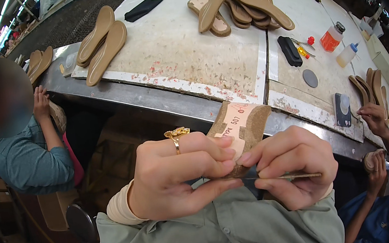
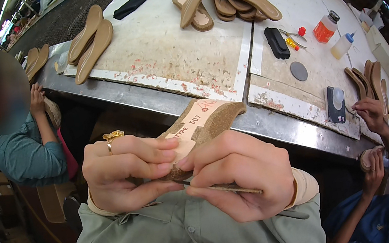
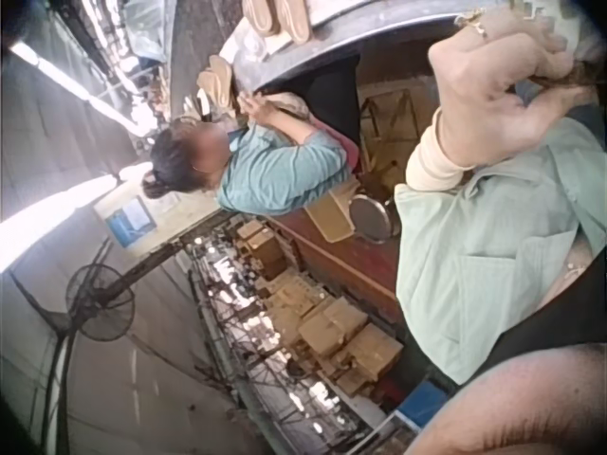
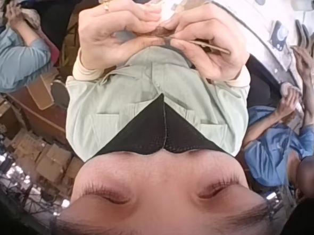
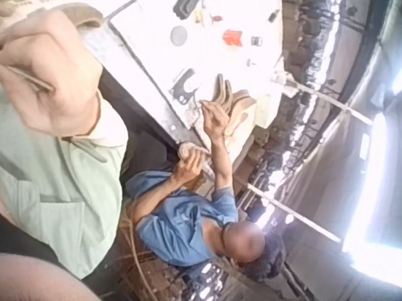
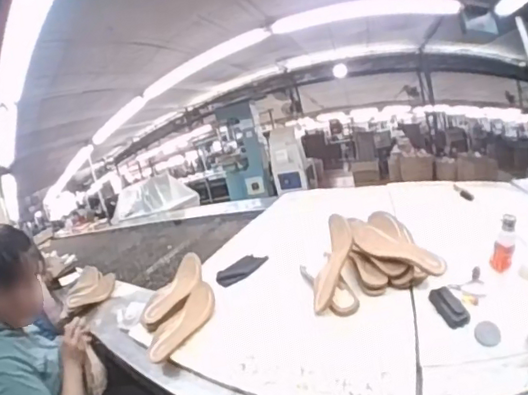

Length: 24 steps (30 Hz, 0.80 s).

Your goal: The person scrapes the surface of shoe insoles using a small knife-like tool. They repeatedly pick up insoles from a pile, scrape the top surface, and place them back on the table. The task is performed one at a time in a repetitive manner.

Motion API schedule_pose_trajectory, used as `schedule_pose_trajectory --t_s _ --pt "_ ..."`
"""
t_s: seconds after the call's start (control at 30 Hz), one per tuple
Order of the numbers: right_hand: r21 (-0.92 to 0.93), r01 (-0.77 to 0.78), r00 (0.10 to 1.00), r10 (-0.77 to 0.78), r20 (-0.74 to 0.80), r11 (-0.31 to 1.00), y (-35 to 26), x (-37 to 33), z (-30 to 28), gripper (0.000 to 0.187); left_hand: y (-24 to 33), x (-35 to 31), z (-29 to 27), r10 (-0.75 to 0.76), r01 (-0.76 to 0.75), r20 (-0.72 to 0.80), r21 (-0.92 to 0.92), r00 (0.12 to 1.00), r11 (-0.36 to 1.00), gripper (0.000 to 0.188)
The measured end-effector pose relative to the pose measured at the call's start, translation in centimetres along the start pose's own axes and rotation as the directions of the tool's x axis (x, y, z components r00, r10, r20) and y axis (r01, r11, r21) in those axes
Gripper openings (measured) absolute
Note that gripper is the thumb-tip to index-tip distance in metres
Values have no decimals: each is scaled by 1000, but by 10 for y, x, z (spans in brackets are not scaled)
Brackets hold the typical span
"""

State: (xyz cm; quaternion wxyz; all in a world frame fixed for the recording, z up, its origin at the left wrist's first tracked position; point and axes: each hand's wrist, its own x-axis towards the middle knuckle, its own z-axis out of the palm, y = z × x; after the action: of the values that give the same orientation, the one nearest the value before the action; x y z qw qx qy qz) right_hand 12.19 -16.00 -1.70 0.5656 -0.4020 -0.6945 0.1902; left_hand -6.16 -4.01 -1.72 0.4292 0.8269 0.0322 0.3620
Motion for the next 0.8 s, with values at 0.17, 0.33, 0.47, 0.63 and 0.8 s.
schedule_pose_trajectory --t_s 0.17,0.33,0.47,0.63,0.8 --pt "548 -150 931 304 -201 823 8 -12 5 14 1 -6 0 8 -8 8 25 1000 1000 22" --pt "520 -34 851 298 -433 853 23 -29 -22 17 -2 -9 0 47 -48 28 16 998 999 21" --pt "394 -88 820 291 -493 915 35 -43 -28 13 -2 -13 1 63 -66 56 48 996 997 19" --pt "212 -232 643 313 -700 949 84 -67 -38 8 -3 -13 2 99 -102 78 49 992 994 22" --pt "0 -395 505 217 -835 919 148 -106 -58 11 -3 -12 0 127 -134 97 72 987 988 30"
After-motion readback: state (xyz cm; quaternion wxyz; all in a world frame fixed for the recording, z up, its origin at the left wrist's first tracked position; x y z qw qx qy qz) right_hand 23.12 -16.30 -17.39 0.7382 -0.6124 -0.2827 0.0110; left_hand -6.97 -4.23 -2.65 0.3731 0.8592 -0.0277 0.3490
